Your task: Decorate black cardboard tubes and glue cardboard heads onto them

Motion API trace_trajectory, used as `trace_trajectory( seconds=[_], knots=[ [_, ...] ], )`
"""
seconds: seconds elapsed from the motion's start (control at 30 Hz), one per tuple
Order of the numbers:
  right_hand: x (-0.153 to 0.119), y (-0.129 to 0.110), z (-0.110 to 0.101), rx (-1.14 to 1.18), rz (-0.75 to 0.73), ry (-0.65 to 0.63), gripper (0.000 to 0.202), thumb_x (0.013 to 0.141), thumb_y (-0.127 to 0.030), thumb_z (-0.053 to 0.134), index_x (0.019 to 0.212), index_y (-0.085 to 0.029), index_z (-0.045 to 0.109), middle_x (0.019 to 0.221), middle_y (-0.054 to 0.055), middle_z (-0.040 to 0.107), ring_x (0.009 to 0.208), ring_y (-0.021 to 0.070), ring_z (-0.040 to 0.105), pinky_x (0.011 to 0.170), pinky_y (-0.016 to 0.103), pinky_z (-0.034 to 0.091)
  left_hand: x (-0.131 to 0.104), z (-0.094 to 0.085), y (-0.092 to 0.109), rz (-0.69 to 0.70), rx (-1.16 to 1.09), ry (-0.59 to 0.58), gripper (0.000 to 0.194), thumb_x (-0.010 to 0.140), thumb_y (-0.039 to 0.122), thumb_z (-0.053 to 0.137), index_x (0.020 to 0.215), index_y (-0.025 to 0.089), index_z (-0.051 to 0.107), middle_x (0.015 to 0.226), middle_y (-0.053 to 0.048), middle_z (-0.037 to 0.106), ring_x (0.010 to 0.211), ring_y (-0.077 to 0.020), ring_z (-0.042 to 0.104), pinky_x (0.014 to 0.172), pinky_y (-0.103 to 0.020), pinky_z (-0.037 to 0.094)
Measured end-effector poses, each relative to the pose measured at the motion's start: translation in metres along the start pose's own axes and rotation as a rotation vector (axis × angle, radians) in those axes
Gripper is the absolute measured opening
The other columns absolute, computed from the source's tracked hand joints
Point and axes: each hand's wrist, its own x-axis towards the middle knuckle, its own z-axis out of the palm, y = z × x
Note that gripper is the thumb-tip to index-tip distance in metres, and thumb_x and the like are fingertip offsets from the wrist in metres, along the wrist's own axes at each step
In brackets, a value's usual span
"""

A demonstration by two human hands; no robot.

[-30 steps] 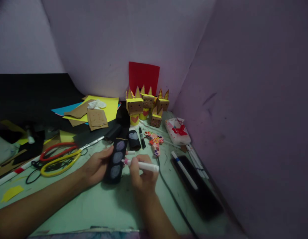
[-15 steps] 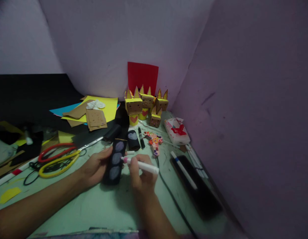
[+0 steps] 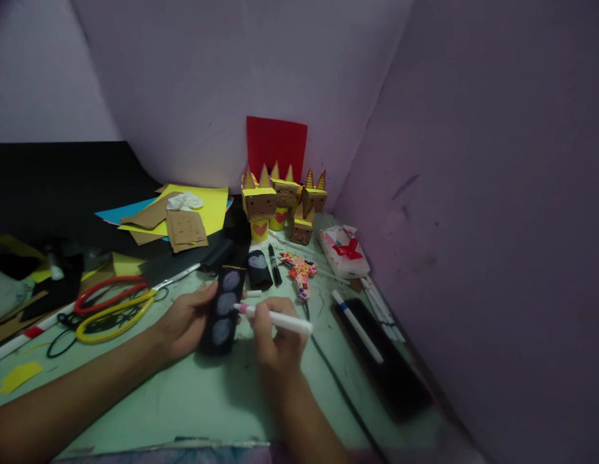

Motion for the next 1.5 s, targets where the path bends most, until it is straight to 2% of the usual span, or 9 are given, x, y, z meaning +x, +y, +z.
trace_trajectory(
  seconds=[0.13, 0.3, 0.63, 0.77, 0.93, 1.07, 1.23, 1.5],
  knots=[
    [-0.0008, 0.0001, 0.0006, 0.036, -0.001, 0.081, 0.019, 0.086, -0.029, 0.052, 0.072, -0.018, 0.057, 0.057, -0.002, 0.056, 0.050, 0.0132, 0.056, 0.049, 0.026, 0.045, 0.0011, -0.0022, -0.0009, 0.016, -0.001, -0.017, 0.014, 0.083, 0.020, 0.054, 0.088, 0.013, 0.064, 0.074, -0.008, 0.070, 0.065, -0.0184, 0.066, 0.062, -0.030, 0.055],
    [-0.0014, 0.0002, -0.0004, -0.013, -0.006, -0.004, 0.017, 0.086, -0.028, 0.052, 0.073, -0.018, 0.057, 0.062, -0.001, 0.056, 0.052, 0.0127, 0.056, 0.049, 0.026, 0.044, 0.0018, -0.0024, -0.0017, 0.047, -0.014, 0.018, 0.012, 0.081, 0.014, 0.054, 0.085, 0.012, 0.065, 0.074, -0.008, 0.070, 0.067, -0.0189, 0.066, 0.064, -0.030, 0.054],
    [-0.0022, -0.0021, 0.0002, -0.027, 0.003, -0.082, 0.016, 0.087, -0.027, 0.051, 0.075, -0.018, 0.057, 0.061, -0.001, 0.056, 0.052, 0.0131, 0.056, 0.047, 0.024, 0.042, 0.0013, 0.0006, -0.0008, 0.056, 0.001, 0.031, 0.017, 0.083, 0.013, 0.049, 0.084, 0.011, 0.066, 0.074, -0.009, 0.070, 0.066, -0.0185, 0.065, 0.061, -0.028, 0.053],
    [-0.0028, -0.0029, 0.0009, -0.018, 0.038, -0.066, 0.018, 0.087, -0.028, 0.051, 0.072, -0.018, 0.056, 0.059, -0.001, 0.055, 0.050, 0.0124, 0.055, 0.047, 0.024, 0.042, 0.0011, 0.0006, -0.0006, 0.044, 0.006, 0.014, 0.018, 0.084, 0.014, 0.048, 0.082, 0.011, 0.066, 0.074, -0.009, 0.070, 0.064, -0.0176, 0.065, 0.061, -0.028, 0.053],
    [-0.0025, -0.0025, 0.0019, -0.011, 0.018, -0.047, 0.017, 0.087, -0.028, 0.051, 0.074, -0.018, 0.057, 0.064, 0.001, 0.058, 0.056, 0.0138, 0.058, 0.051, 0.026, 0.044, 0.0001, 0.0010, -0.0005, 0.051, -0.024, 0.027, 0.018, 0.084, 0.012, 0.048, 0.081, 0.012, 0.065, 0.072, -0.008, 0.069, 0.062, -0.0158, 0.064, 0.060, -0.026, 0.053],
    [-0.0029, -0.0015, 0.0016, -0.017, 0.038, -0.060, 0.018, 0.086, -0.028, 0.052, 0.073, -0.018, 0.057, 0.060, 0.000, 0.057, 0.051, 0.0125, 0.055, 0.049, 0.025, 0.043, -0.0002, 0.0016, -0.0010, 0.045, -0.026, 0.031, 0.017, 0.084, 0.012, 0.048, 0.083, 0.011, 0.065, 0.073, -0.008, 0.069, 0.065, -0.0165, 0.065, 0.064, -0.028, 0.054],
    [-0.0026, -0.0021, 0.0017, -0.019, 0.013, -0.052, 0.017, 0.086, -0.027, 0.052, 0.073, -0.018, 0.058, 0.064, 0.000, 0.057, 0.055, 0.0133, 0.056, 0.052, 0.026, 0.043, -0.0003, 0.0028, -0.0007, 0.055, -0.019, 0.051, 0.017, 0.084, 0.012, 0.048, 0.083, 0.011, 0.065, 0.072, -0.007, 0.068, 0.062, -0.0153, 0.064, 0.061, -0.026, 0.054],
    [-0.0015, -0.0049, 0.0021, -0.039, -0.022, -0.039, 0.015, 0.087, -0.024, 0.051, 0.075, -0.018, 0.058, 0.064, 0.000, 0.058, 0.055, 0.0124, 0.055, 0.054, 0.026, 0.045, 0.0002, 0.0004, -0.0021, 0.085, -0.047, 0.020, 0.007, 0.079, 0.010, 0.058, 0.083, 0.012, 0.064, 0.075, -0.005, 0.067, 0.066, -0.0136, 0.063, 0.065, -0.023, 0.052]
  ],
)
